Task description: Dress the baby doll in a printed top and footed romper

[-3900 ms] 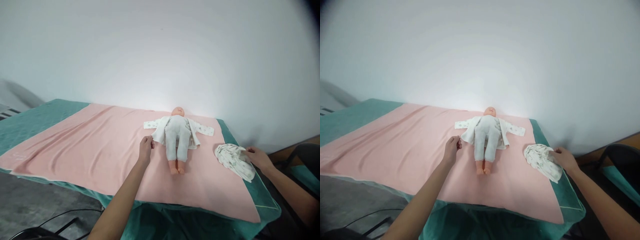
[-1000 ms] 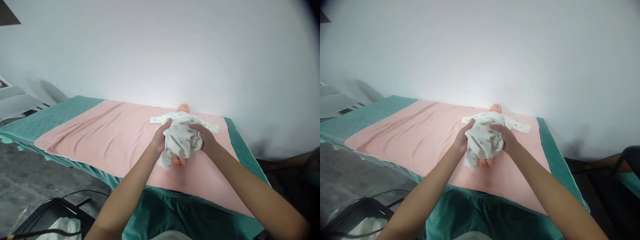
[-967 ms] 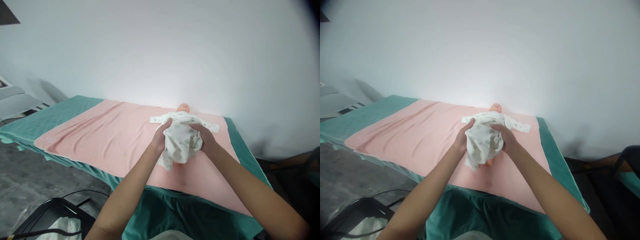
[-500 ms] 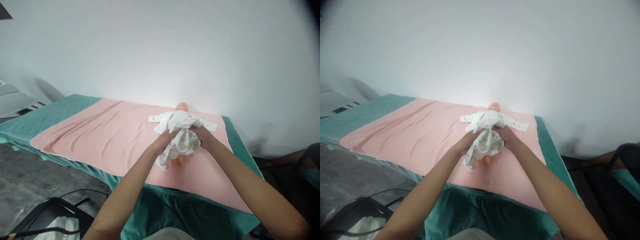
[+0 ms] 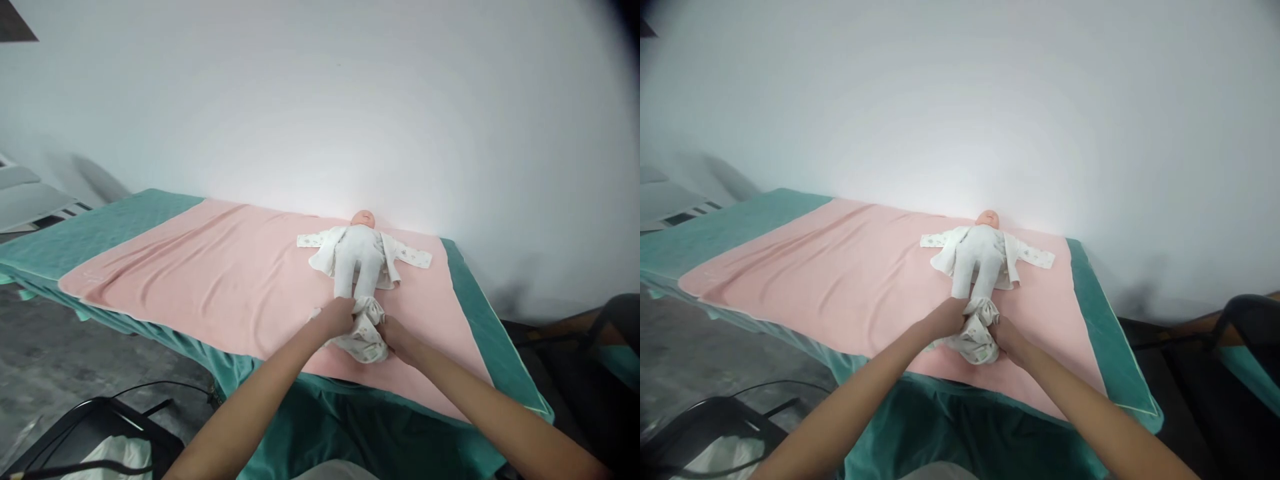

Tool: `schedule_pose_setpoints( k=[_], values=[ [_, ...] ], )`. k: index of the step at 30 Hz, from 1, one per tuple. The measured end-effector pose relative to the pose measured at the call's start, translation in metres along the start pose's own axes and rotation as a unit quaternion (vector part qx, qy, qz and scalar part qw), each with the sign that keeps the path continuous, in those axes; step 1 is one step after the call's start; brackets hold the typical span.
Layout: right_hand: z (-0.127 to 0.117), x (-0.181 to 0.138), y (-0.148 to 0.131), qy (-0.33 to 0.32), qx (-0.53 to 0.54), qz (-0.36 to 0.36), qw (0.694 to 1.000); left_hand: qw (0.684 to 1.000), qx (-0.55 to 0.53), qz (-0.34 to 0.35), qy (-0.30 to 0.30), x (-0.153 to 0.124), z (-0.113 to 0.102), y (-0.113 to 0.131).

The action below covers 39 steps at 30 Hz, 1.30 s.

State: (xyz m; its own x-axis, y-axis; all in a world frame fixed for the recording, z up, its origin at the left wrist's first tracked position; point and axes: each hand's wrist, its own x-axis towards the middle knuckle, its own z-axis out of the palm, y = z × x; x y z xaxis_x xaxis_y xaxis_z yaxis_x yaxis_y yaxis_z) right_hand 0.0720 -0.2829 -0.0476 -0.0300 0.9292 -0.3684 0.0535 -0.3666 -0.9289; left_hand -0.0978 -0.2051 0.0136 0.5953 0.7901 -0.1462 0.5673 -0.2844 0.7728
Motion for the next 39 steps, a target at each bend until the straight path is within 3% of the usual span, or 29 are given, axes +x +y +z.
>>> schedule_pose_setpoints(
  k=[3,6,9,12,16,21,25,28,31,34,36,39],
  values=[
    [-0.007,0.006,-0.002,0.005,-0.053,-0.071,0.996,1.000,0.015,-0.013,-0.013,-0.002,0.006,0.002],
    [-0.013,0.006,-0.004,0.007,-0.043,-0.102,0.994,0.999,0.014,-0.019,-0.040,-0.004,-0.004,0.006],
    [-0.017,-0.002,-0.007,0.011,0.007,-0.095,0.995,0.990,-0.075,0.002,-0.116,-0.006,-0.023,0.011],
    [-0.022,-0.011,-0.012,-0.008,0.081,-0.083,0.993,0.959,-0.193,0.029,-0.205,-0.002,-0.039,0.014],
    [-0.035,-0.003,-0.018,-0.020,0.113,-0.069,0.991,0.925,-0.279,0.046,-0.253,0.019,-0.050,0.011],
    [-0.056,0.036,-0.035,0.075,0.068,-0.102,0.990,0.948,-0.279,0.004,-0.154,0.063,-0.052,0.009],
    [-0.064,0.067,-0.056,0.207,-0.055,-0.146,0.966,0.972,-0.226,0.052,-0.041,0.091,-0.045,0.015],
    [-0.063,0.080,-0.061,0.268,-0.070,-0.197,0.941,0.977,-0.198,0.073,0.027,0.096,-0.041,0.015],
    [-0.058,0.080,-0.057,0.299,-0.075,-0.212,0.927,0.973,-0.221,0.051,0.043,0.088,-0.041,0.003],
    [-0.051,0.073,-0.061,0.249,-0.119,-0.253,0.927,0.938,-0.343,0.034,0.019,0.078,-0.040,-0.011],
    [-0.045,0.070,-0.075,0.153,-0.165,-0.262,0.939,0.890,-0.454,0.043,0.011,0.076,-0.037,-0.019],
    [-0.039,0.074,-0.107,0.010,-0.234,-0.217,0.948,0.830,-0.555,0.058,0.013,0.081,-0.031,-0.025]
  ],
)
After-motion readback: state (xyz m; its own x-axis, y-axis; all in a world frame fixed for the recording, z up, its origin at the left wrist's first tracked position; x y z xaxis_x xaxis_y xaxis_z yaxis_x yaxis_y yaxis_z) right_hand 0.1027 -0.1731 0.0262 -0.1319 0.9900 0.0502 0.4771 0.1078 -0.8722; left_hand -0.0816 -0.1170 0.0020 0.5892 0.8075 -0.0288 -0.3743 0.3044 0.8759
